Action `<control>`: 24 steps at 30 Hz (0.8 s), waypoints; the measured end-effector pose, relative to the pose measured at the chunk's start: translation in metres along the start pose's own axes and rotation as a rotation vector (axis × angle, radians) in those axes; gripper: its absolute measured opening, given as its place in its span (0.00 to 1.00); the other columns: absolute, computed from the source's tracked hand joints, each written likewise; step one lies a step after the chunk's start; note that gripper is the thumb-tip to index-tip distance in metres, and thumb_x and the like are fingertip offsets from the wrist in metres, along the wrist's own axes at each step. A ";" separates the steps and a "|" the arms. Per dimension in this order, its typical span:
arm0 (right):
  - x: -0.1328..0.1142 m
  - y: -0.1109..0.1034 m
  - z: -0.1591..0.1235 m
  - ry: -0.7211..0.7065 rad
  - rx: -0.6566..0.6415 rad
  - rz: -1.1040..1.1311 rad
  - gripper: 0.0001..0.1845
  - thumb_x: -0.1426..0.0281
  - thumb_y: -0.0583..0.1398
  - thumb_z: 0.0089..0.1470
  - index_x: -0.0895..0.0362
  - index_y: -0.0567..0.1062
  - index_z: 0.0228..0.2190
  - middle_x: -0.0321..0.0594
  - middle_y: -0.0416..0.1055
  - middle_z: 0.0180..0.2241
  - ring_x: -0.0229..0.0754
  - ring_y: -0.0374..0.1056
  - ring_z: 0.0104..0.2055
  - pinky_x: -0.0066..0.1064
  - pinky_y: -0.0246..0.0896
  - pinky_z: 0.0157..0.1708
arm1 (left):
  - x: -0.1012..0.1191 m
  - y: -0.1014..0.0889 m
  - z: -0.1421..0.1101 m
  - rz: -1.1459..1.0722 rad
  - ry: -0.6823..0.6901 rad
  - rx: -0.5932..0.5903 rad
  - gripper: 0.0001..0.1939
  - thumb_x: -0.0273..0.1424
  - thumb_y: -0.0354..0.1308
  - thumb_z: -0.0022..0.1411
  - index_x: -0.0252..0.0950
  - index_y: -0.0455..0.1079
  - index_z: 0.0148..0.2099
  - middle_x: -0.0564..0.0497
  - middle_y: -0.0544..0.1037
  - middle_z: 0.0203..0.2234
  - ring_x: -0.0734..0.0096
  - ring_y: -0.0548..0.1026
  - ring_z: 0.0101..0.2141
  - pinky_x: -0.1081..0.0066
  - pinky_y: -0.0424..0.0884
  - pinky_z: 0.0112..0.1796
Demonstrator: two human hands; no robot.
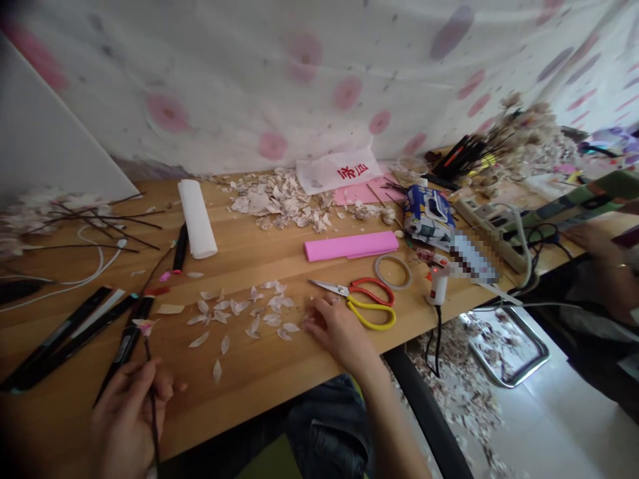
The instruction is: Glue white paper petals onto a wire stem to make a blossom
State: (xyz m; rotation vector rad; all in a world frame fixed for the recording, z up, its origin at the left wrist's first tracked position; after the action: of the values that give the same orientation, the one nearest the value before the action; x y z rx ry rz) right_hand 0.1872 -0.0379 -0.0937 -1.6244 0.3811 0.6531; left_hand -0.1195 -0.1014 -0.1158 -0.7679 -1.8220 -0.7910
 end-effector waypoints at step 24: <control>0.010 -0.003 0.008 0.016 0.121 0.237 0.15 0.61 0.59 0.62 0.56 0.83 0.38 0.40 0.78 0.27 0.44 0.71 0.27 0.31 0.62 0.27 | 0.000 0.005 0.000 -0.021 0.046 0.018 0.20 0.43 0.79 0.41 0.38 0.76 0.30 0.59 0.72 0.14 0.74 0.68 0.18 0.72 0.79 0.22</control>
State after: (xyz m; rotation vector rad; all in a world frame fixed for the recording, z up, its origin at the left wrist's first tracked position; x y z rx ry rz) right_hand 0.1954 -0.0282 -0.0977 -1.4825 0.6201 0.7805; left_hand -0.1159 -0.0987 -0.1147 -0.7146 -1.7958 -0.7982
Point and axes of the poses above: each hand's wrist, its own z-axis towards the middle knuckle, its own y-axis out of the palm, x = y × z, the point moved 1 cm from there along z, towards the middle knuckle
